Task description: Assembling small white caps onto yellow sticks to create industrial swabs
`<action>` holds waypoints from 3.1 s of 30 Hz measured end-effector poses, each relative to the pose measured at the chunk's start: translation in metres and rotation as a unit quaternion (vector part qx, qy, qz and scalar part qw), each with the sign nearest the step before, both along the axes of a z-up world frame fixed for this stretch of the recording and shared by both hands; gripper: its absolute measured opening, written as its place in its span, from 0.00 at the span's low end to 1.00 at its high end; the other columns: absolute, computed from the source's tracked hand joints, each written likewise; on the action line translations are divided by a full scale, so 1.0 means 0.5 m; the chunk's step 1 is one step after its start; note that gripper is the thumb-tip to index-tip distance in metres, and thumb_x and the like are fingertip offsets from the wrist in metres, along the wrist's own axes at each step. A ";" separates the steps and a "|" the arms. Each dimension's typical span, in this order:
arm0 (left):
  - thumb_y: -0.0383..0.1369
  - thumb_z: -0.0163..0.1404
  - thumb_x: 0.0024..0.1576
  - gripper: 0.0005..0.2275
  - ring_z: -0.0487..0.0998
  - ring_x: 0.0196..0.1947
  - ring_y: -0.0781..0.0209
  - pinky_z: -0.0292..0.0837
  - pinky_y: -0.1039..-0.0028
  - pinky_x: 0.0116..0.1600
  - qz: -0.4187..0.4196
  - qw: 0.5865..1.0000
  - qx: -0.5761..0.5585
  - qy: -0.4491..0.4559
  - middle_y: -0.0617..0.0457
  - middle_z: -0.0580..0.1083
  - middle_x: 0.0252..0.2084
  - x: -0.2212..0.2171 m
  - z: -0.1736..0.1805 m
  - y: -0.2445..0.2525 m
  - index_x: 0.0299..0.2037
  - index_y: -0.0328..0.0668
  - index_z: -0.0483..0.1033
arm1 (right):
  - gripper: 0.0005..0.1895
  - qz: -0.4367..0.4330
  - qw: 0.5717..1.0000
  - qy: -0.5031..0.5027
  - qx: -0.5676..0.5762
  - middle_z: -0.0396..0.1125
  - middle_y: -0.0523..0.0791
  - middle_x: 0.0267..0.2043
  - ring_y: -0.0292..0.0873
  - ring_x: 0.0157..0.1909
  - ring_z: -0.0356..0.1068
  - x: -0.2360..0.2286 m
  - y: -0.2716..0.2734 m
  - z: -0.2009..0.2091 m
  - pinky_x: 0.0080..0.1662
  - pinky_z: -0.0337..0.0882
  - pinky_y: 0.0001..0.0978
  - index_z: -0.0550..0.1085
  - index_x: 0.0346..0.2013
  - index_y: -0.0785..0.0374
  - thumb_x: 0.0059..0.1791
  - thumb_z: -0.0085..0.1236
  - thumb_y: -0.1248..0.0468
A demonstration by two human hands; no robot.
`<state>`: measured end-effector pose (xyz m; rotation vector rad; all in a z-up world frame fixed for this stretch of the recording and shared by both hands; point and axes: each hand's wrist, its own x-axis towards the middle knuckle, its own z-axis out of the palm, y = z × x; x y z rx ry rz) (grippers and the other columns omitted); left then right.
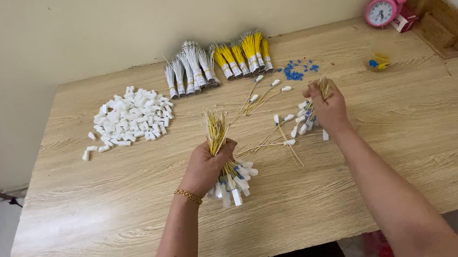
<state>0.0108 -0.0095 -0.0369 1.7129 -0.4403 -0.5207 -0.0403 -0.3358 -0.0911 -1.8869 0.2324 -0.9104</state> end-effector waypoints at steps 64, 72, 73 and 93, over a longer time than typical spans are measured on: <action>0.36 0.54 0.54 0.09 0.81 0.35 0.54 0.80 0.64 0.40 0.302 0.842 -0.416 0.166 0.46 0.77 0.39 0.045 -0.098 0.051 0.41 0.42 0.74 | 0.19 0.118 0.846 0.219 -0.472 0.66 0.41 0.56 0.56 0.56 0.67 -0.027 0.027 -0.011 0.50 0.69 0.51 0.71 0.51 0.39 0.48 0.51 0.64; 0.33 0.53 0.55 0.09 0.80 0.32 0.56 0.79 0.68 0.36 0.301 0.854 -0.388 0.173 0.46 0.77 0.38 0.020 -0.082 0.054 0.41 0.39 0.72 | 0.11 0.093 0.757 0.294 -0.576 0.68 0.31 0.46 0.40 0.61 0.62 0.024 -0.004 -0.054 0.59 0.63 0.42 0.72 0.37 0.42 0.50 0.47 0.45; 0.33 0.53 0.55 0.09 0.80 0.32 0.56 0.79 0.68 0.36 0.303 0.853 -0.388 0.174 0.46 0.77 0.38 0.025 -0.091 0.055 0.41 0.39 0.72 | 0.11 0.095 0.757 0.295 -0.576 0.68 0.31 0.46 0.40 0.61 0.62 0.024 -0.010 -0.064 0.59 0.63 0.42 0.72 0.37 0.42 0.50 0.47 0.45; 0.34 0.53 0.55 0.09 0.80 0.36 0.55 0.79 0.66 0.40 0.298 0.851 -0.394 0.181 0.47 0.77 0.39 0.038 -0.106 0.059 0.43 0.41 0.71 | 0.12 0.186 0.828 0.454 -0.272 0.69 0.55 0.38 0.58 0.49 0.70 0.005 0.127 0.043 0.50 0.68 0.51 0.73 0.37 0.65 0.48 0.53 0.58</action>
